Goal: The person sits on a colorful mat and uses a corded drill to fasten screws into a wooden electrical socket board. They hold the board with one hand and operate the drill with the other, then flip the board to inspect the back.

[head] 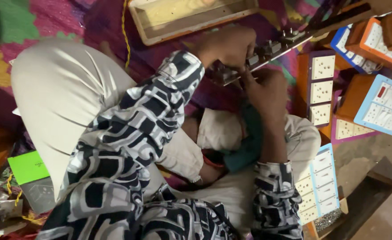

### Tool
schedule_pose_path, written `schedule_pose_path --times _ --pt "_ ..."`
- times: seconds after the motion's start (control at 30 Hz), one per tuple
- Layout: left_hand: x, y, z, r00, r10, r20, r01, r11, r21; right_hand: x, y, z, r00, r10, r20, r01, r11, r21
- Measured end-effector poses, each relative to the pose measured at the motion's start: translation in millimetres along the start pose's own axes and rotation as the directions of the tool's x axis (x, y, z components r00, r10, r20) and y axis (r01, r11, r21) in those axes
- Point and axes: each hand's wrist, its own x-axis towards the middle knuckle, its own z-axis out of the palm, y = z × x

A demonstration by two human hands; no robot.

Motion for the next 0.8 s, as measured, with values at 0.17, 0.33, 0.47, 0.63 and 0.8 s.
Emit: schedule_pose_path --times 0.17,0.33,0.47,0.63,0.8 --pt "-9 8 -12 0.966 -0.218 0.139 0.230 0.970 -0.078 -10 -14 19 0.982 0.129 0.141 -0.186 0.813 0.552" --pt "-3 11 -15 0.976 -0.103 0.193 0.134 0.978 -0.158 -4 -11 27 0.983 0.148 0.110 -0.184 0.736 0.652" --pt "-1 7 -16 1.000 0.028 0.008 -0.028 0.997 0.074 -3 3 19 0.978 0.167 0.122 -0.207 0.777 0.595" --pt "-27 -18 -41 0.999 0.045 0.000 -0.040 0.898 0.438 -3 14 12 0.977 0.142 0.157 -0.212 0.652 0.728" --pt "-33 -63 -36 0.984 0.098 -0.150 0.028 0.742 0.670 1 16 11 0.956 0.246 0.163 -0.289 0.677 0.677"
